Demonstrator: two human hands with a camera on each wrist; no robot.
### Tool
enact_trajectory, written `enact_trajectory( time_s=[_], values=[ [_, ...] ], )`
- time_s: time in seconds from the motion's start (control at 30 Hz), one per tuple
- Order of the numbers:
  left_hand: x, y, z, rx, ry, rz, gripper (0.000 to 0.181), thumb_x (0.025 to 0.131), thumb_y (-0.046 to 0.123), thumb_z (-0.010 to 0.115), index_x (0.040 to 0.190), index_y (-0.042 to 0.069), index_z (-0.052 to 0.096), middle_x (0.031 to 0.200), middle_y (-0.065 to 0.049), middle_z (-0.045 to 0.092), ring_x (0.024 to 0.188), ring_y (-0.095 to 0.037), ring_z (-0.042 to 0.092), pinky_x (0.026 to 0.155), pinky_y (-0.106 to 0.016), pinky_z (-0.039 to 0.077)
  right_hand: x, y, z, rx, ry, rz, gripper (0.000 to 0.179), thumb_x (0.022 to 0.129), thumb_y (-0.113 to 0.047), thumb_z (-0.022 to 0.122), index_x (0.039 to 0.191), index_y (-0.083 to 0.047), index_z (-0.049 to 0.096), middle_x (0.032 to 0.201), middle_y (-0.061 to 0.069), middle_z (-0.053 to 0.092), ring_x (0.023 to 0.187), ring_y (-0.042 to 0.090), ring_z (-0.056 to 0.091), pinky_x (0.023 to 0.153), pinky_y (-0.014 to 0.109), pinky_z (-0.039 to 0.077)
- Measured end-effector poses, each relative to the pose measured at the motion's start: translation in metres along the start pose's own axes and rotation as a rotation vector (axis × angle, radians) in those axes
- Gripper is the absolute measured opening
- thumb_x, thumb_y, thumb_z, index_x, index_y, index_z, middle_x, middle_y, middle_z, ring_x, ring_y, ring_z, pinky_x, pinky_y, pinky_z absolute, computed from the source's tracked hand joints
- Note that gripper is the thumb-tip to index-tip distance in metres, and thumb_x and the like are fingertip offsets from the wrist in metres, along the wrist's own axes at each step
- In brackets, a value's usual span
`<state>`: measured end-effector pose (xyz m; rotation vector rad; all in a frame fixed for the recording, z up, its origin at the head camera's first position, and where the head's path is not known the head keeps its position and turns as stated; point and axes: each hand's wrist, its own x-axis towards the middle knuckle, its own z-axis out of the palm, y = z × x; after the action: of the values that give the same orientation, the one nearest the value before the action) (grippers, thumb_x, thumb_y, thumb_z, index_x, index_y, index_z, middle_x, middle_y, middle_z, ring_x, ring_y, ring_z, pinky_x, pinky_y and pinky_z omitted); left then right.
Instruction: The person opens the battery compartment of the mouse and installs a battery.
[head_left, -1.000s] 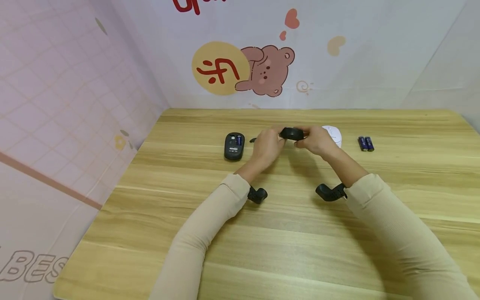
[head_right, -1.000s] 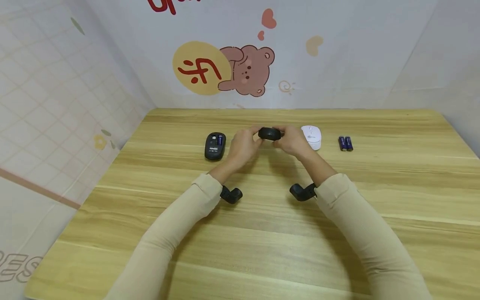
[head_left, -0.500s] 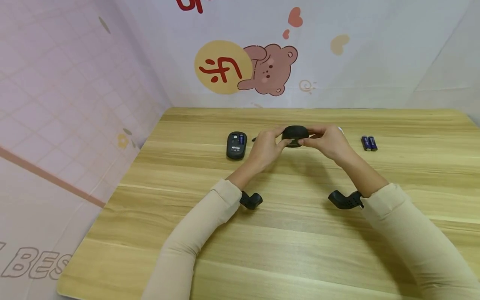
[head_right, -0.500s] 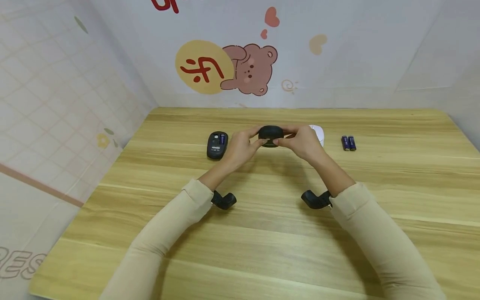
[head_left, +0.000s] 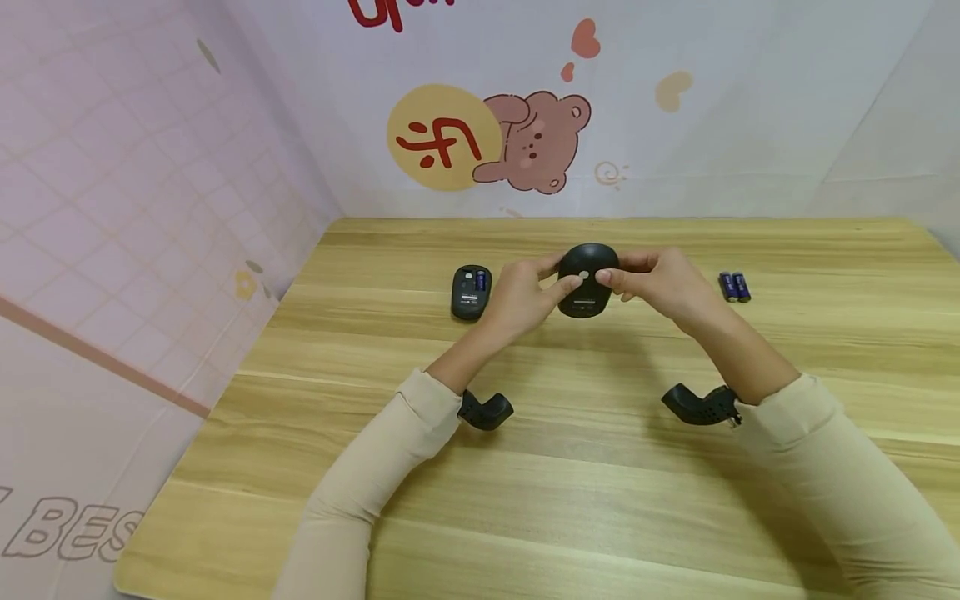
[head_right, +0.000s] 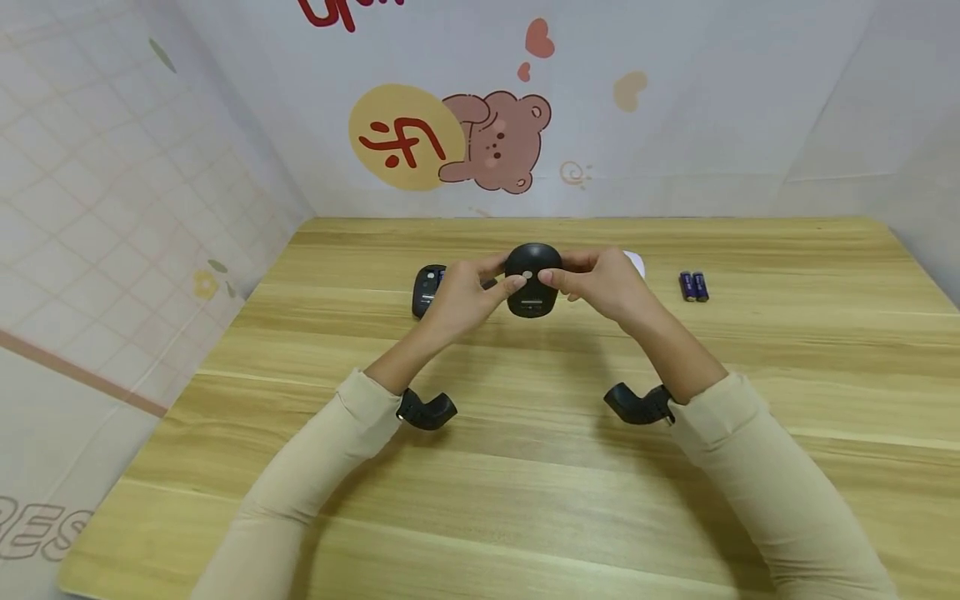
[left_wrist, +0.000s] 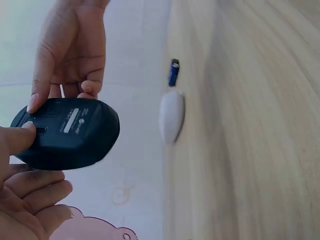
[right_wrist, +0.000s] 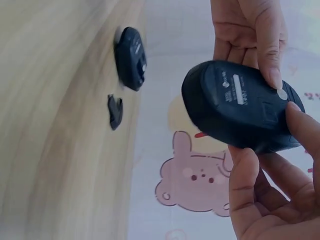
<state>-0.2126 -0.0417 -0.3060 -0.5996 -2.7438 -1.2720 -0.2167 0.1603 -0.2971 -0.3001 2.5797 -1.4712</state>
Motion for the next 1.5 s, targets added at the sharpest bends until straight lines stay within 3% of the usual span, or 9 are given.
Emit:
enact_trajectory(
  time_s=[0.23,0.47,0.7,0.87,1.17,1.5],
  values=[
    [-0.011,0.003,-0.005,-0.158,0.019,-0.009,0.042,0.089,0.027,0.063,0.125,0.006,0.058,0.116,-0.008,0.062,0.102,-0.014,0.061,0.080,-0.021,0.051,-0.005,-0.009,0.004,-0.036,0.042,-0.054,0.044,0.085,-0.037,0.066,0.110,-0.001,0.067,0.087,0.004,0.067,0.075,0.020,0.058,0.069,0.033,0.047],
    [-0.018,0.006,-0.006,-0.235,0.038,-0.024,0.041,0.089,0.023,0.063,0.123,0.001,0.058,0.114,-0.013,0.063,0.100,-0.017,0.062,0.075,-0.019,0.053,-0.009,-0.011,0.011,-0.025,0.087,-0.108,0.040,0.087,-0.033,0.065,0.106,0.002,0.068,0.083,0.005,0.067,0.068,0.019,0.059,0.060,0.027,0.049],
    [-0.024,0.010,-0.007,-0.399,0.044,-0.084,0.043,0.089,0.019,0.063,0.126,-0.001,0.055,0.108,-0.016,0.065,0.091,-0.015,0.065,0.064,-0.021,0.055,-0.013,-0.014,0.016,0.051,0.103,-0.163,0.042,0.090,-0.028,0.063,0.118,0.002,0.062,0.077,0.001,0.067,0.062,0.016,0.057,0.056,0.024,0.047],
    [-0.026,0.011,-0.007,-0.430,0.036,-0.074,0.045,0.088,0.017,0.064,0.129,0.001,0.053,0.107,-0.016,0.065,0.090,-0.014,0.065,0.063,-0.022,0.055,-0.015,-0.016,0.019,0.066,0.121,-0.153,0.043,0.090,-0.030,0.062,0.123,-0.002,0.060,0.075,-0.001,0.066,0.060,0.014,0.055,0.054,0.024,0.046],
    [-0.031,0.010,-0.010,-0.481,-0.008,-0.094,0.044,0.089,0.016,0.063,0.129,-0.001,0.052,0.108,-0.018,0.064,0.088,-0.016,0.066,0.064,-0.025,0.056,-0.018,-0.015,0.022,0.105,0.059,-0.146,0.044,0.092,-0.030,0.058,0.123,0.002,0.058,0.080,-0.001,0.060,0.061,0.013,0.052,0.055,0.024,0.046],
    [-0.034,0.007,-0.012,-0.427,-0.057,-0.193,0.044,0.091,0.022,0.061,0.125,-0.003,0.055,0.100,-0.015,0.067,0.077,-0.015,0.068,0.062,-0.026,0.056,-0.016,-0.008,0.029,0.081,0.007,-0.070,0.047,0.094,-0.032,0.054,0.127,0.002,0.055,0.066,-0.001,0.056,0.058,0.011,0.050,0.054,0.024,0.043]
  ],
)
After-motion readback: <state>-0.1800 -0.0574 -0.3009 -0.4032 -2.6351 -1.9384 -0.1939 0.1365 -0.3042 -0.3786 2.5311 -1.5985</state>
